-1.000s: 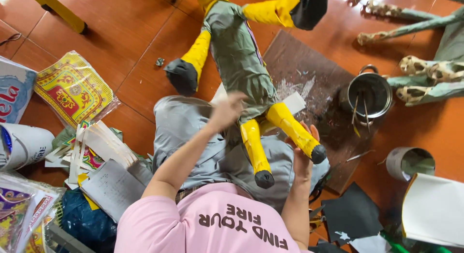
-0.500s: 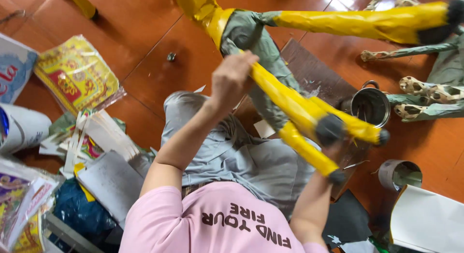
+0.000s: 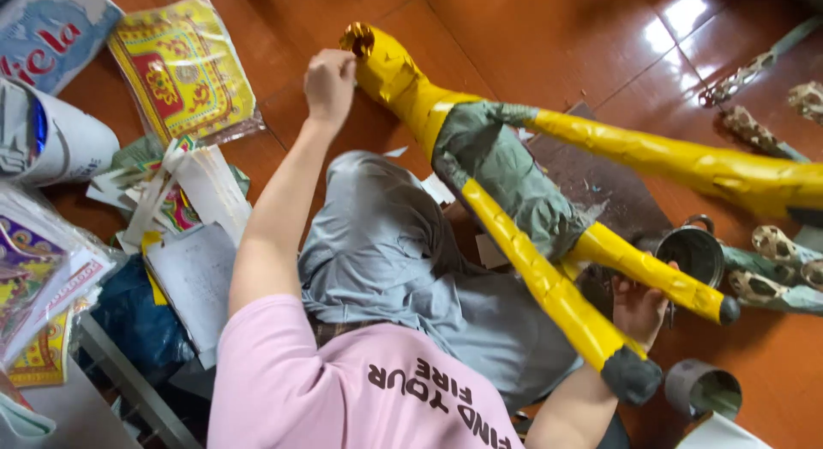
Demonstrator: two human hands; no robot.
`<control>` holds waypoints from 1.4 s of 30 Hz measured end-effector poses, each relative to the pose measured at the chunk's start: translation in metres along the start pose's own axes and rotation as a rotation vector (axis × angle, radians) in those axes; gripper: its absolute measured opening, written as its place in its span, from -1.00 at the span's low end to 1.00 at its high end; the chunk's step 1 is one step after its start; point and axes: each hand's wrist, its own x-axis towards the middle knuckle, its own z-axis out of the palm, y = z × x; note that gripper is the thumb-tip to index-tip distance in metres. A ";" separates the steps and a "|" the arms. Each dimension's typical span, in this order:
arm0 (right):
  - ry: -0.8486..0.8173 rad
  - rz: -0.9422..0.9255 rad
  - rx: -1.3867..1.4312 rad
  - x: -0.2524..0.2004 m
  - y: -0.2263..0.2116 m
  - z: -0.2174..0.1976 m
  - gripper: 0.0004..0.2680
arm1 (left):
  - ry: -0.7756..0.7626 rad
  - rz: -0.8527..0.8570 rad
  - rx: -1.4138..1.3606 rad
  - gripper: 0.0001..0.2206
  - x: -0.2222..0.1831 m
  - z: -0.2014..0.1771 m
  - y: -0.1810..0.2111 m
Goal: Applying paper strips and glue to assemble a paper animal figure.
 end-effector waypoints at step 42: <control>0.060 -0.049 -0.045 -0.014 0.002 0.032 -0.59 | -0.774 0.306 0.555 -0.72 0.106 0.052 -0.067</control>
